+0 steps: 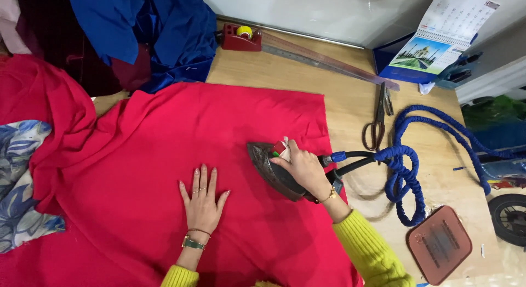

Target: The person is using a steam iron to smooth out wrinkles on a large piece of red fabric laid out on a workbench.

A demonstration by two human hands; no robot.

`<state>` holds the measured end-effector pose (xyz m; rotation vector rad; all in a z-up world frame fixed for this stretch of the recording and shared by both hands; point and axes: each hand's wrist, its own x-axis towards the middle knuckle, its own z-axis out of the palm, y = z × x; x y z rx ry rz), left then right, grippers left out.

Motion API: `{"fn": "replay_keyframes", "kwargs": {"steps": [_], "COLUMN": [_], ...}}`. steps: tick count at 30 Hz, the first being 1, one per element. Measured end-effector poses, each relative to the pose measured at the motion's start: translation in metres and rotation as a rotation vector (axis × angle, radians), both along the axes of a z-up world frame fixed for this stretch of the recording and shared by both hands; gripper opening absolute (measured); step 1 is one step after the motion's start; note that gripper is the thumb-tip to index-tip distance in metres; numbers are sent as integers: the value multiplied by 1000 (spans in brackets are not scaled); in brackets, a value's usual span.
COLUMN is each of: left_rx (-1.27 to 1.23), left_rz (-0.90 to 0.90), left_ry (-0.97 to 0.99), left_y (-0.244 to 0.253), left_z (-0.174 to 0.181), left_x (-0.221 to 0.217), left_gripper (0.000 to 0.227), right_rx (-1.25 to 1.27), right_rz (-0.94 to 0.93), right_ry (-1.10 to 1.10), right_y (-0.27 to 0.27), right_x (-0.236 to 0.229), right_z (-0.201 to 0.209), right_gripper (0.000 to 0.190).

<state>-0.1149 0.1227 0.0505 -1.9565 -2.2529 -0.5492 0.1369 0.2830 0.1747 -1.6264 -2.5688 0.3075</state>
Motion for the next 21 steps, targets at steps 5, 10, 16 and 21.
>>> {"fn": "replay_keyframes", "kwargs": {"steps": [5,10,16,21], "left_rx": [1,-28,-35,-86], "left_rz": [-7,3,-7,-6], "left_ry": [-27,-10,-59,-53], "left_y": [0,-2,3,1], "left_z": [1,0,3,8], "left_x": [1,1,3,1], "left_gripper": [75,76,74,73], "right_rx": [176,289,56,-70], "right_rz": [-11,13,-126,-191], "right_ry": [-85,-120,-81,-93], "right_y": [8,30,53,8], "right_x": [4,15,29,45], "right_z": [-6,-14,3,11], "right_gripper": [68,74,75,74]}}
